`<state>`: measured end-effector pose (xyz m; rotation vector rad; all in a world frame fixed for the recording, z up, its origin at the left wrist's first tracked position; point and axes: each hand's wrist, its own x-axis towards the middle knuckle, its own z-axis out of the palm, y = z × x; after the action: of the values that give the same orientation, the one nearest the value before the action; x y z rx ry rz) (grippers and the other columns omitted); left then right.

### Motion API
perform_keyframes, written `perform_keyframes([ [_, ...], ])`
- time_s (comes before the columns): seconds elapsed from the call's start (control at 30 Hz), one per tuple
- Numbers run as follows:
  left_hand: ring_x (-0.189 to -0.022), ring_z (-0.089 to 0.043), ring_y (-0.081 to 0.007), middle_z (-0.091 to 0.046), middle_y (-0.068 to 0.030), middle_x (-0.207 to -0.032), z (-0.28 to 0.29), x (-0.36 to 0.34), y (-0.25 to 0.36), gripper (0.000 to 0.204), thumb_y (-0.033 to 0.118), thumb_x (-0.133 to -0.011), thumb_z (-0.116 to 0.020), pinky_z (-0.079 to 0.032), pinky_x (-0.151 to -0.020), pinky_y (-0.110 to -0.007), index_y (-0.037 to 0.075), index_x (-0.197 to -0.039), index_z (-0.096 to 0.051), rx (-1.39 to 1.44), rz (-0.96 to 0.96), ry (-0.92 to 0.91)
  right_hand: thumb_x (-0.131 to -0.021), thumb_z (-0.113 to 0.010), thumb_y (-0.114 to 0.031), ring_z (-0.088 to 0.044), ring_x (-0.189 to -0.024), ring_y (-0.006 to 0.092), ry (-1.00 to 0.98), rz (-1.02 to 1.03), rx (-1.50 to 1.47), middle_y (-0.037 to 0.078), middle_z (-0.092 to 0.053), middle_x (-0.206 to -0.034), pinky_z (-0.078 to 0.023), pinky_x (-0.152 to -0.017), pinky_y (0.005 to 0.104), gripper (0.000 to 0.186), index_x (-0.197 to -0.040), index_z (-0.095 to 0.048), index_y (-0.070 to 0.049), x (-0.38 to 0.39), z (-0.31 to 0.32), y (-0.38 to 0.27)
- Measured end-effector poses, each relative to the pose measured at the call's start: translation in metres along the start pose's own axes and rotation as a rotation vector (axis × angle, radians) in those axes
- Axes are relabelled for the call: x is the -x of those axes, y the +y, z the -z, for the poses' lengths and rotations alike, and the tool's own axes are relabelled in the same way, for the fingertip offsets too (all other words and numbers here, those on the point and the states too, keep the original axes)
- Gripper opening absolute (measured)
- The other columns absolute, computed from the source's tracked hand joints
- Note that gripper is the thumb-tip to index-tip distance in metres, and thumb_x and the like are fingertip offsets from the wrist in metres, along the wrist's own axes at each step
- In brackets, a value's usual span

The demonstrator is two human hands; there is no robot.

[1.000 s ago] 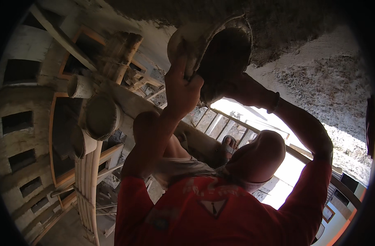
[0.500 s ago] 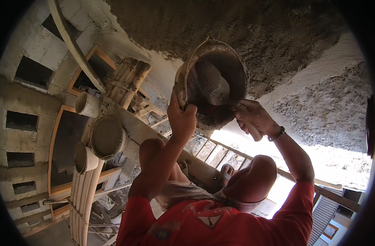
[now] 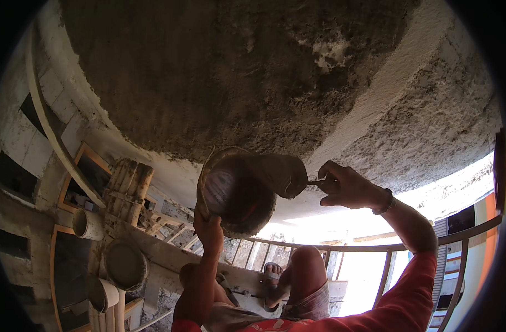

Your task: The person applies plaster to a rough wall using a trowel, scooping material from a bucket and smoothing it onto the surface while positioned on a scaffold.

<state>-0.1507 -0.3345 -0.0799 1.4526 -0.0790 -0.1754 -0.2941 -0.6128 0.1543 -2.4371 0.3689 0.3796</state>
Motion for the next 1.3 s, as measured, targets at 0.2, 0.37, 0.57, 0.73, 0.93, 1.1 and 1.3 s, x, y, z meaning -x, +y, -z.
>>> perform_keyframes([
  [0.2,-0.096,-0.057,-0.0230,-0.061,-0.0143,-0.111,0.001,0.011,0.011,0.050,0.009,-0.075,-0.056,-0.046,-0.087,-0.033,-0.005,-0.124,-0.054,-0.070,-0.014,0.062,-0.080,-0.080,-0.022,-0.068,-0.077,0.0256,-0.269,0.070,0.163,0.012,-0.065,-0.080,-0.052,-0.068,0.0402,0.041,-0.107,-0.055,-0.005,0.055,0.097,-0.102],
  [0.37,-0.097,-0.057,-0.0226,-0.062,-0.0129,-0.117,0.017,0.029,0.061,0.056,0.010,-0.077,-0.059,-0.047,-0.087,-0.034,-0.003,-0.131,-0.053,-0.103,0.184,0.128,-0.086,-0.077,-0.026,-0.066,-0.064,0.0164,-0.344,0.515,0.059,0.003,-0.066,-0.076,-0.055,-0.062,0.0290,0.028,-0.104,-0.067,-0.007,0.068,0.153,-0.151],
  [0.57,-0.111,-0.060,-0.0288,-0.061,-0.0172,-0.122,0.014,0.052,0.073,0.055,0.007,-0.075,-0.057,-0.044,-0.098,-0.037,-0.005,-0.128,-0.054,-0.077,0.321,0.061,-0.090,-0.061,-0.014,-0.054,-0.051,0.0086,0.392,-0.184,0.004,0.002,-0.058,-0.069,-0.043,-0.045,0.0239,0.031,-0.118,-0.062,-0.002,0.112,0.288,-0.092],
  [0.73,-0.108,-0.060,-0.0285,-0.061,-0.0165,-0.119,0.033,0.056,0.121,0.053,0.009,-0.079,-0.059,-0.046,-0.094,-0.038,-0.002,-0.130,-0.053,-0.177,0.358,0.228,-0.085,-0.060,-0.010,-0.048,-0.051,0.0065,0.536,-0.270,-0.029,0.001,-0.052,-0.070,-0.040,-0.046,0.0251,0.032,-0.117,-0.061,-0.002,0.136,0.320,-0.156],
  [0.93,-0.115,-0.056,-0.0212,-0.056,-0.0113,-0.127,0.053,0.072,0.205,0.050,0.009,-0.089,-0.060,-0.046,-0.095,-0.034,0.002,-0.137,-0.048,0.060,0.522,0.192,-0.086,-0.062,-0.005,-0.051,-0.052,0.0079,-0.054,-0.099,0.185,0.003,-0.054,-0.072,-0.046,-0.049,0.0302,0.017,-0.102,-0.058,0.000,0.135,0.199,-0.097],
  [1.1,-0.118,-0.057,-0.0235,-0.058,-0.0133,-0.130,0.075,0.078,0.255,0.060,0.000,-0.079,-0.060,-0.046,-0.100,-0.035,-0.001,-0.138,-0.048,0.093,0.319,0.244,-0.094,-0.062,-0.010,-0.050,-0.054,0.0060,-0.264,-0.585,-0.472,0.000,-0.055,-0.066,-0.039,-0.048,0.0215,0.015,-0.108,-0.059,-0.006,0.125,0.144,-0.190],
  [1.3,-0.125,-0.056,-0.0299,-0.052,-0.0225,-0.141,0.082,0.060,0.377,0.073,-0.001,-0.074,-0.051,-0.045,-0.101,-0.036,0.001,-0.146,-0.039,-0.376,0.047,0.159,-0.090,-0.058,-0.010,-0.065,-0.077,0.0336,-0.306,0.319,0.309,0.014,-0.062,-0.100,-0.052,-0.065,0.0450,0.025,-0.115,-0.057,-0.008,0.069,0.160,-0.245],
])
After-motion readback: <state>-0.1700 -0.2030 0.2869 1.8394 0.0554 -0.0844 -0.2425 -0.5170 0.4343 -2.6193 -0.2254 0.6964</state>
